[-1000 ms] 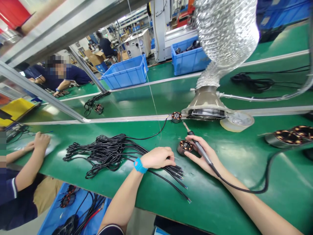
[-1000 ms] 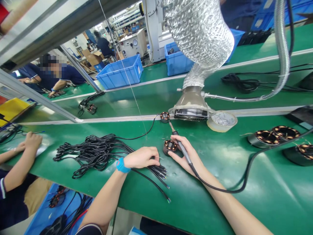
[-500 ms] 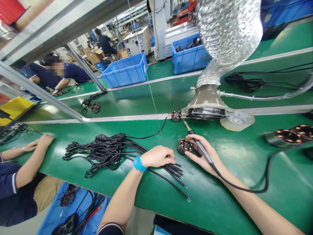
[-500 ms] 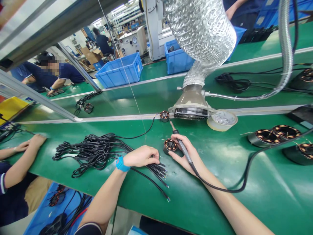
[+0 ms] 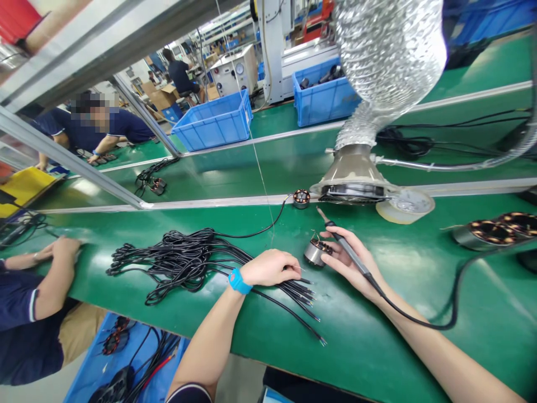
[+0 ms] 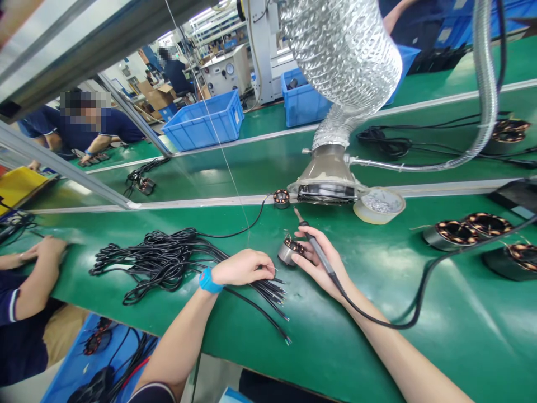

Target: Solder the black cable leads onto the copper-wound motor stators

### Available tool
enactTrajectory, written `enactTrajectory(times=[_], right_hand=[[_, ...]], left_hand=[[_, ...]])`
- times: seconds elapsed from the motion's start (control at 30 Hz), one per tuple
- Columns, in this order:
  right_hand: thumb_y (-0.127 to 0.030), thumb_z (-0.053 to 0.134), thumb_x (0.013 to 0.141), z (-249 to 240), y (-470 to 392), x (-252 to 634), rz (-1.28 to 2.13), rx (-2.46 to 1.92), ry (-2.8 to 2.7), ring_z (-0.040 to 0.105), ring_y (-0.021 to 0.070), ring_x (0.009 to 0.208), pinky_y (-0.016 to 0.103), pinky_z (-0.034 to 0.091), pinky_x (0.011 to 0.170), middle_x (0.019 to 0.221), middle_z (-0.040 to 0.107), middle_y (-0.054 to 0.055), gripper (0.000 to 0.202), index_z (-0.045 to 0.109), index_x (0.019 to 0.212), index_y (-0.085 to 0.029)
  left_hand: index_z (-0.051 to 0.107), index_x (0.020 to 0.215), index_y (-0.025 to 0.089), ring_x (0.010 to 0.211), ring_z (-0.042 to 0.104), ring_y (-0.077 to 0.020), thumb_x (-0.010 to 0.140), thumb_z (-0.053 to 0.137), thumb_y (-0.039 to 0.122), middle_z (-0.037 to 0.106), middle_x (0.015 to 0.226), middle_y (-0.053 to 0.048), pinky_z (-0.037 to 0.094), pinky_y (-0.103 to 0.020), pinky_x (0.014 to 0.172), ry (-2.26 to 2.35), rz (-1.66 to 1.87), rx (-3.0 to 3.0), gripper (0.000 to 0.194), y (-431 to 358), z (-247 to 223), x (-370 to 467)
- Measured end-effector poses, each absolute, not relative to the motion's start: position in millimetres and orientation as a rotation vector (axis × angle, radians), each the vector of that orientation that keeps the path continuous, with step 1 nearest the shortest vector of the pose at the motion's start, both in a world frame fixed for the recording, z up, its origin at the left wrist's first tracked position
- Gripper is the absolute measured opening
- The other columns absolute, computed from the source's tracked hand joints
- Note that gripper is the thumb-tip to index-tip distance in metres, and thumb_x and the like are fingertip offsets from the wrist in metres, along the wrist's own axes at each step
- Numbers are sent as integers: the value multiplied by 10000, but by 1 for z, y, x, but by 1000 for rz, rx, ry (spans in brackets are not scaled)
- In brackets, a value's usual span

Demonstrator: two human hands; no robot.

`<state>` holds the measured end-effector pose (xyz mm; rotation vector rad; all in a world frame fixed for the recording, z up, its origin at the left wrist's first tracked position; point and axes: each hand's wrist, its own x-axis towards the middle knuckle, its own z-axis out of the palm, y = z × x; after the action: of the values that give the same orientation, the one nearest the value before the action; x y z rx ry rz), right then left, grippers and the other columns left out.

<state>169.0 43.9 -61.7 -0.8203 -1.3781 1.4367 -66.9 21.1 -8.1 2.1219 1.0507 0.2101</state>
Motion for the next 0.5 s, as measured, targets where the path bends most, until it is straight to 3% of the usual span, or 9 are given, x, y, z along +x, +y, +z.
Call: enactTrajectory(times=[0.33,0.5], right_hand=[[-373,799,789,-71,48,168,1374,-786,-1398,611,243,1144,434,529,1004,1320,506,111,636,439,1305,-286],[-324,738,834,-68,42,169,1030,-869,-1626,590,235,1119,438,508,1015,1272,505,100,539,466,1297,-268]], left_hand=[[722,910,189,824,646,-143,911,607,273,731,936,-31,430,-205,731,1066,217,2111,142,22,-10,-68],[719,900,186,780,627,-144,910,596,295,715,880,-27,422,-215,727,1113,206,2059,164,17,-5,-62]])
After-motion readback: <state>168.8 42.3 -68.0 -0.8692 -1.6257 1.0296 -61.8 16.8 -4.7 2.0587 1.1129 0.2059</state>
